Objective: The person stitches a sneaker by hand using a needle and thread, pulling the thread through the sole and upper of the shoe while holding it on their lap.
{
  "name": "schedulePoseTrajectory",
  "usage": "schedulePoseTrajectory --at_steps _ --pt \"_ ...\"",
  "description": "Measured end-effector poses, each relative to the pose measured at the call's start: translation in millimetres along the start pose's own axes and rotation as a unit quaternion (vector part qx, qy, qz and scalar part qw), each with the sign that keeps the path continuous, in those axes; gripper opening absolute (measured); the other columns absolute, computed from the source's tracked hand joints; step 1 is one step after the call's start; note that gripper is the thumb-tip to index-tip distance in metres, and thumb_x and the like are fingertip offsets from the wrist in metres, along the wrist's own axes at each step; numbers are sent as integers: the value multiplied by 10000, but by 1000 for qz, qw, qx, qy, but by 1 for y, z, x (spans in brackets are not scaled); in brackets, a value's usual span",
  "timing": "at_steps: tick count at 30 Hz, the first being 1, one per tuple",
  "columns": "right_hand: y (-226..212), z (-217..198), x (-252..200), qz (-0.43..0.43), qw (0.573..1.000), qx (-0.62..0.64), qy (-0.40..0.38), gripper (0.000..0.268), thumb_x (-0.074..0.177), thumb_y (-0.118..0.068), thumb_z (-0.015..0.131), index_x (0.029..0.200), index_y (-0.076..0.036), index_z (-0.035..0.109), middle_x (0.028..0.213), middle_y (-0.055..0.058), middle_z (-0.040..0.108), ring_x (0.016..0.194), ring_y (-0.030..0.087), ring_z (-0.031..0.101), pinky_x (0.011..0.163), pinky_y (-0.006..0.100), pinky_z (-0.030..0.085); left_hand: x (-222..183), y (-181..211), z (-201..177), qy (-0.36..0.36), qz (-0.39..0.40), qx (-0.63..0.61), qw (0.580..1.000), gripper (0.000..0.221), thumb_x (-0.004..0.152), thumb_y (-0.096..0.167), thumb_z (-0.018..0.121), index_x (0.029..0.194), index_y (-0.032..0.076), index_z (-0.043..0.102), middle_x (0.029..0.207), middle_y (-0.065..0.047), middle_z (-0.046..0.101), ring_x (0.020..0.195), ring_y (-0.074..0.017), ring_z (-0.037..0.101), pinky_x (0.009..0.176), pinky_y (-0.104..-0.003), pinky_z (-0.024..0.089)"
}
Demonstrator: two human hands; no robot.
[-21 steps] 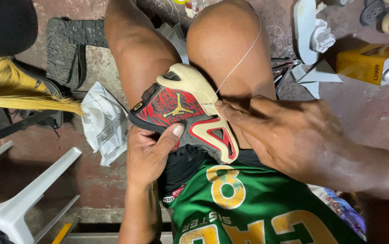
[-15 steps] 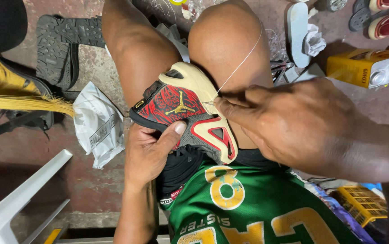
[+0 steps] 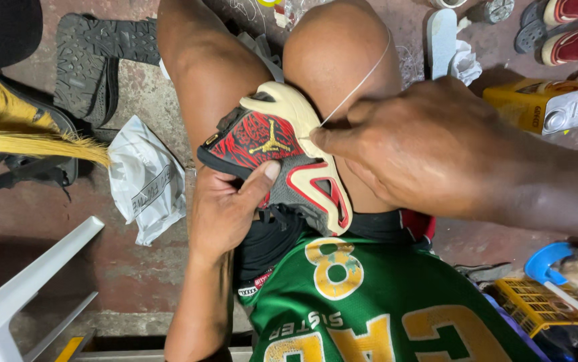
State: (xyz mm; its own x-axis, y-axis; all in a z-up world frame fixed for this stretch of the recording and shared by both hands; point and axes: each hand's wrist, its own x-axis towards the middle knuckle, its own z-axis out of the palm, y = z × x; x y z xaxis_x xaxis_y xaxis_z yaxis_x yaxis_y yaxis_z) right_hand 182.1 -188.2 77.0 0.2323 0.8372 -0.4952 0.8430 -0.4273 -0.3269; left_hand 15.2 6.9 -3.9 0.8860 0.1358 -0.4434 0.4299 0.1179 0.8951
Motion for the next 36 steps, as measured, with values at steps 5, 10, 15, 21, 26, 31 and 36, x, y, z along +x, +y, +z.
schedulePoseTrajectory --at_steps 5,10,15,21,26,31,36 --pt "0 2 0 -38 998 -5 52 428 766 -227 692 1189 -168 709 798 79 727 724 301 732 582 452 570 -2 -2 4 25 4 8 1000 165 983 82 710 1127 11 746 1041 2 770 926 -59 661 865 -260 547" --pt "-2 8 1 -66 982 36 174 232 778 -176 690 994 -115 751 753 117 729 700 333 724 586 478 555 2 -3 7 36 -14 -29 999 165 978 94 697 1120 23 742 1034 -7 770 915 -55 673 852 -258 560" --pt "-5 12 10 5 995 14 101 123 883 -246 662 953 -171 730 729 130 712 707 355 703 600 487 543 0 -2 7 39 -31 -23 998 155 969 104 684 1088 22 740 961 3 768 822 -53 663 749 -257 548" --pt "5 8 -21 -37 976 110 186 210 878 -254 669 1046 -137 716 849 71 729 710 327 703 576 473 534 -41 10 -6 113 161 276 941 89 1097 43 599 1074 22 682 829 -54 632 739 -69 584 712 -234 472" --pt "9 10 -29 -24 976 85 198 170 917 -248 709 1032 -123 710 881 40 733 683 293 684 569 397 522 -43 26 2 190 191 284 920 149 940 12 683 1077 51 727 903 -105 668 647 -188 589 586 -286 438" --pt "15 15 -29 -45 973 71 217 199 913 -239 724 1060 -105 713 952 46 748 696 282 693 580 371 526 -31 33 9 99 260 344 897 197 928 44 693 1121 11 666 1086 -179 698 944 -358 695 776 -408 560" --pt "17 19 -29 -27 980 64 187 219 922 -264 724 1083 -115 724 935 36 751 714 272 707 598 379 536 -22 23 -1 13 220 385 896 187 894 112 770 1053 36 707 993 -149 719 883 -350 693 722 -421 537"
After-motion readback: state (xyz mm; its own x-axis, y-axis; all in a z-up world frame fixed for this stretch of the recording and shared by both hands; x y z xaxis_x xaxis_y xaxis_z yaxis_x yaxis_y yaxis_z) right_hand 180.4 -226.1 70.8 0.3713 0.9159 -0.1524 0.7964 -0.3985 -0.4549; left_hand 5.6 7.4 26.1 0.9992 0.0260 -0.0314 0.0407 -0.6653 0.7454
